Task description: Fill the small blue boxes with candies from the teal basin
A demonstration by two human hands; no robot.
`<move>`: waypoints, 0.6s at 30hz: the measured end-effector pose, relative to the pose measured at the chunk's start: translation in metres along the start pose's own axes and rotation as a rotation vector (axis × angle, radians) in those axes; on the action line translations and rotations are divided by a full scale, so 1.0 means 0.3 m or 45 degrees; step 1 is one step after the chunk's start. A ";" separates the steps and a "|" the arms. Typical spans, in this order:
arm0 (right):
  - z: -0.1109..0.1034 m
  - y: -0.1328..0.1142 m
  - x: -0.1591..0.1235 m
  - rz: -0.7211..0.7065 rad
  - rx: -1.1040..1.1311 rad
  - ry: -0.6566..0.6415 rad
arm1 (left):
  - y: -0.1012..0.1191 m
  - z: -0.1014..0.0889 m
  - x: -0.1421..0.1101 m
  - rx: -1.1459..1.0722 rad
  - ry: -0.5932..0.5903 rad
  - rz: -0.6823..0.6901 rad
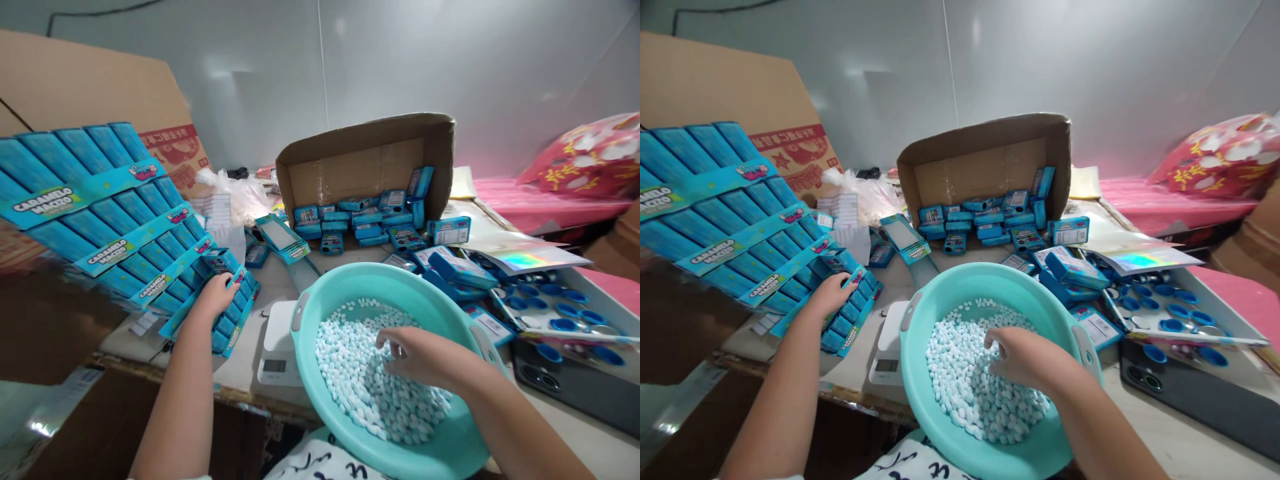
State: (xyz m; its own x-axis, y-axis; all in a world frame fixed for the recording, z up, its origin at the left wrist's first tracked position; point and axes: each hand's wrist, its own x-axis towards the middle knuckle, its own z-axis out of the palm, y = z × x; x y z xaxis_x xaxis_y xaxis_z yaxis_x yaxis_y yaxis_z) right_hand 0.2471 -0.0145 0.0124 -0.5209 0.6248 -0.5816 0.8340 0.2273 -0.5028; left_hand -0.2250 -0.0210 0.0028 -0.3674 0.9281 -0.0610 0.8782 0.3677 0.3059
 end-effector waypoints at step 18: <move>0.005 -0.093 -0.019 -0.377 -0.324 -0.138 | 0.840 0.247 0.191 0.313 -0.019 0.866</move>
State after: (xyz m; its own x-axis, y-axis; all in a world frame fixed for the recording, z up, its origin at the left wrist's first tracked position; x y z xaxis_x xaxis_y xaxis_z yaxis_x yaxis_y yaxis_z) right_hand 0.2266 -0.0257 0.0288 -0.7501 0.4255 -0.5063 0.6565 0.5714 -0.4924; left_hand -0.0019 0.1291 0.0061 0.2876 0.9563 0.0531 0.9551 -0.2905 0.0585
